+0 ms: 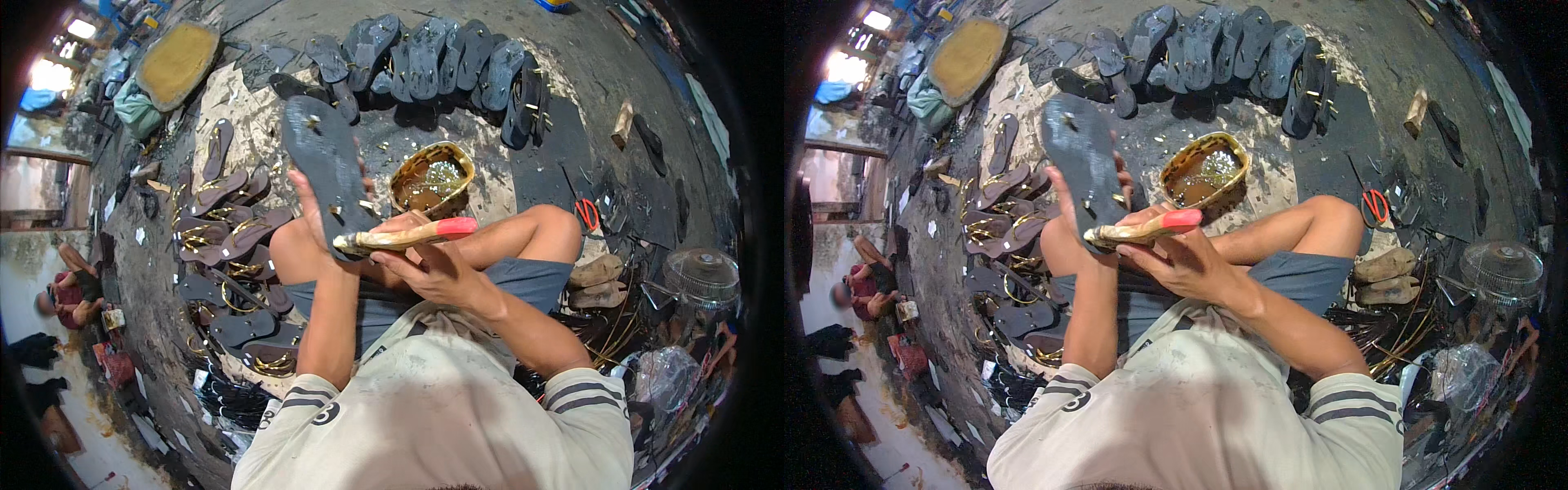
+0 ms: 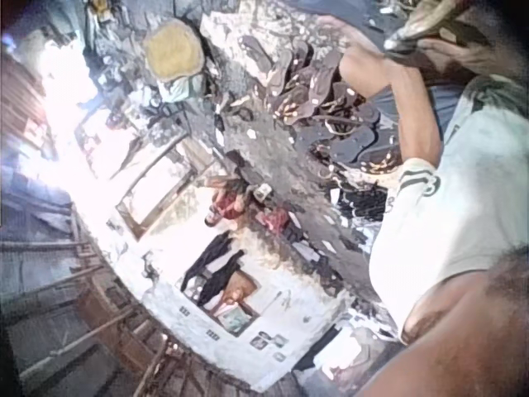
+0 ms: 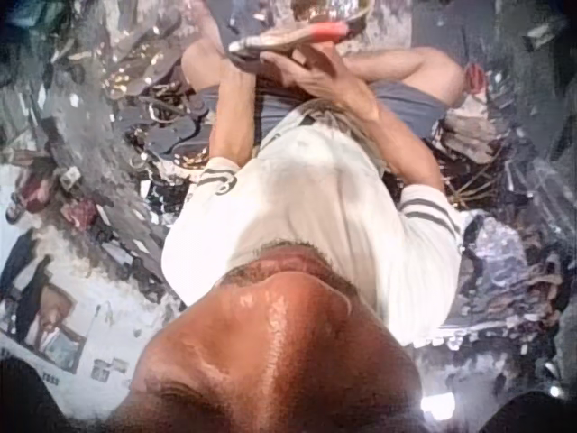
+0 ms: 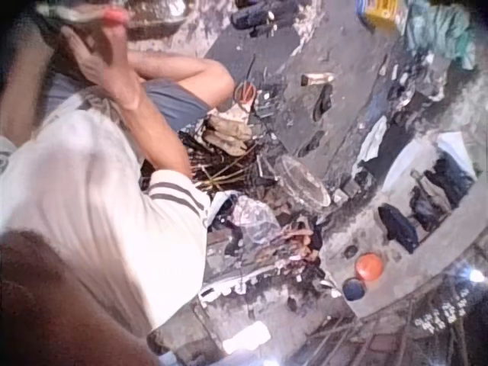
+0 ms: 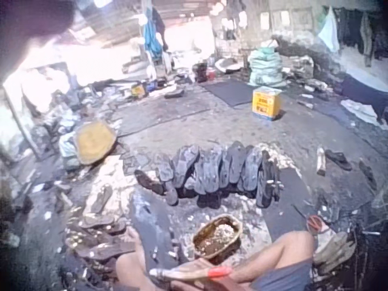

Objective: The person sits on the floor and repeatedly applies a brownish liquid to the soles of black sandals using a brush. They pick up sandals from a pile, brush the sole, and place them back down, continuing the process for multiple units.

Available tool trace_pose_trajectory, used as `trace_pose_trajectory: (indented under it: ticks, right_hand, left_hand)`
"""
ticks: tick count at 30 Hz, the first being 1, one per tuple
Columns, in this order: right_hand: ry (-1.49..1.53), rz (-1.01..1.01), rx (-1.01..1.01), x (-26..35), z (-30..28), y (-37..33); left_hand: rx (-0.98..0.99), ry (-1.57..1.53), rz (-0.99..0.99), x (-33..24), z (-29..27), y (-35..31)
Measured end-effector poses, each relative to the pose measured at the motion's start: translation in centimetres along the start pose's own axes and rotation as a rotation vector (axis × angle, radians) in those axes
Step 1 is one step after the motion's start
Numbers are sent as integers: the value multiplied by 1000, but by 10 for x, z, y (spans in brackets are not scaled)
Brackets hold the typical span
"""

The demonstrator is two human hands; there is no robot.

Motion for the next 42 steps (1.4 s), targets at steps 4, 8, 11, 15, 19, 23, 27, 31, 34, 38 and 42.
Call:
trace_pose_trajectory:
  ticks: [4,8,11,15,19,23,27,31,34,38,42]
  right_hand:
    - [-169,-185,-43,-1,-33,76]
    - [-95,-174,253,16,-16,36]
    - [-130,-248,161,-25,-25,81]
    - [-67,-185,94,-28,-41,48]
    - [16,230,127,-1,-67,-35]
    - [133,327,-532,36,-141,-28]
    - [81,214,-634,46,-153,-1]
    - [-167,539,-809,-12,-189,-47]
    - [69,420,-821,-42,-182,-53]
    - [17,580,-600,-80,-169,-48]
    - [-247,824,-239,-98,-122,8]
  left_hand:
    - [-161,-295,-19,32,-21,-15]
    - [79,-61,-127,23,-2,-13]
    - [-82,-117,-38,31,-6,-23]
    - [-126,-154,-223,34,3,-2]
    - [-156,69,-441,88,6,17]
    - [-86,308,-413,179,-9,91]
    - [-267,393,-366,166,5,198]
    - [216,1073,-82,86,8,175]
    - [249,1456,56,-45,1,127]
    - [-321,2421,-37,-246,-114,32]
    - [-365,2492,-456,-264,-209,-52]
Point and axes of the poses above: each hand's wrist, its own y-axis towards the middle knuckle, its own z-axis out of the palm, x = y × z, the point moved 2 cm from there along y, towards the middle knuckle, and after that the axes turned 4 degrees about z, right-handed, at the moved point
